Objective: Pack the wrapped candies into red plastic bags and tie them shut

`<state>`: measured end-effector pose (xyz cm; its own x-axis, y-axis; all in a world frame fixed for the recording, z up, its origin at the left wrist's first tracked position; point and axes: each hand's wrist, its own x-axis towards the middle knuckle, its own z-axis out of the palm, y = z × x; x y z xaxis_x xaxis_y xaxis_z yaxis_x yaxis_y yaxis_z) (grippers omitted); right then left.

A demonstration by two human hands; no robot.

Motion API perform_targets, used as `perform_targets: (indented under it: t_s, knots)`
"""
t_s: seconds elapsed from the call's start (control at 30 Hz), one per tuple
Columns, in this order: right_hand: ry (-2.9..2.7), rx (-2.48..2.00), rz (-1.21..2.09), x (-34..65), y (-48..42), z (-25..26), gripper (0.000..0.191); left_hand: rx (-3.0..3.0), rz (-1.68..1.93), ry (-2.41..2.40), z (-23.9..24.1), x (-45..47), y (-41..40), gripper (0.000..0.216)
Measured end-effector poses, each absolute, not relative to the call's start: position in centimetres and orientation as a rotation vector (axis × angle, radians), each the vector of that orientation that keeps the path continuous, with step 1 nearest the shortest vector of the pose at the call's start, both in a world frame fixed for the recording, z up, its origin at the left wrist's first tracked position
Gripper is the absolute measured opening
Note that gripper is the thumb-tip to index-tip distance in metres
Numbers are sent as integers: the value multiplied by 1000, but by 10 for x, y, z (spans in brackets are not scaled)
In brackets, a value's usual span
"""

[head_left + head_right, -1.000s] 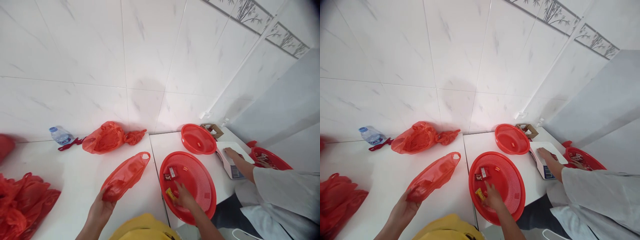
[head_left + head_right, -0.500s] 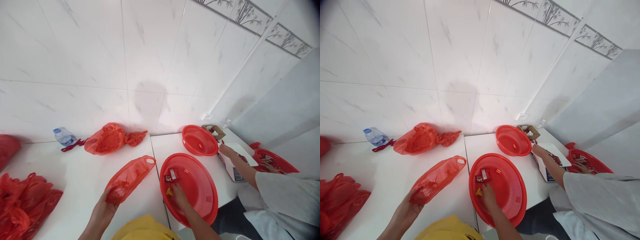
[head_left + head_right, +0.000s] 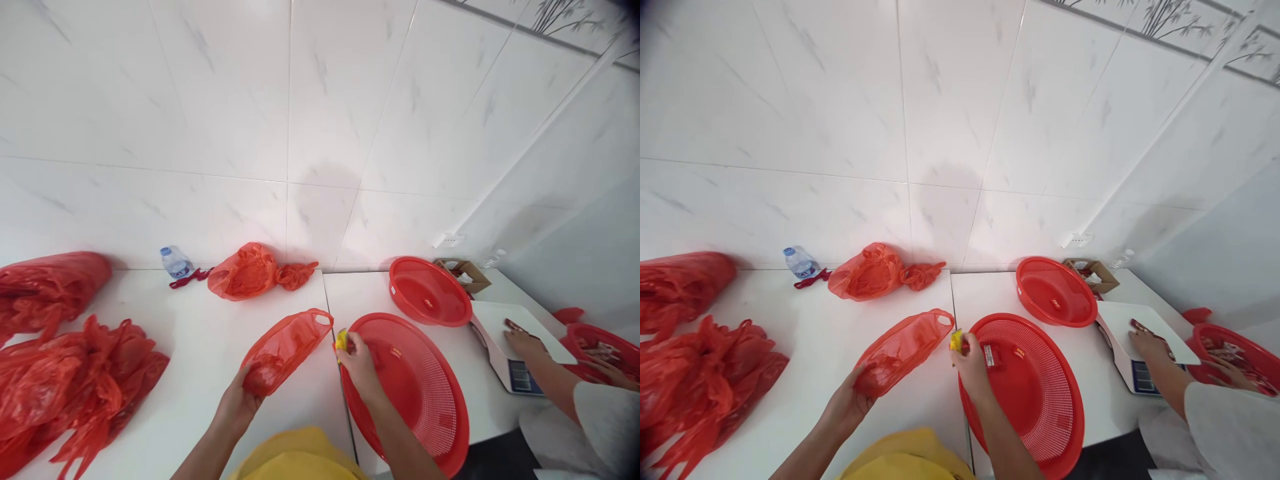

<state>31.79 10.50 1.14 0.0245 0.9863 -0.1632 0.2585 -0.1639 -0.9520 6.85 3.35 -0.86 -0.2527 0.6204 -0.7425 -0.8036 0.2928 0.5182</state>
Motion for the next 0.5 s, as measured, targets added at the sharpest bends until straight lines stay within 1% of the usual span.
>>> perform_targets:
  t_s: [0.07, 0.13, 0.23, 0.3, 0.43, 0.5]
  knots:
    - [-1277, -1422, 1346, 291, 110, 13, 29, -205, 1345, 1226, -9, 69, 33, 4]
    - [-1275, -1337, 1476, 270, 113, 9, 39, -221, 1338, 1224, -10, 70, 33, 5]
    - [-1305, -1324, 1527, 260, 114, 1, 55, -233, 1329, 1227, -13, 71, 33, 5]
    - [-1326, -1397, 1435, 267, 115, -3, 54, -217, 1327, 1230, -16, 70, 33, 6]
    - [-1301, -1638, 1092, 311, 117, -14, 35, -183, 1330, 1259, -22, 68, 32, 8]
    - [-1262, -1732, 990, 339, 120, -23, 35, -171, 1315, 1283, -24, 68, 32, 8]
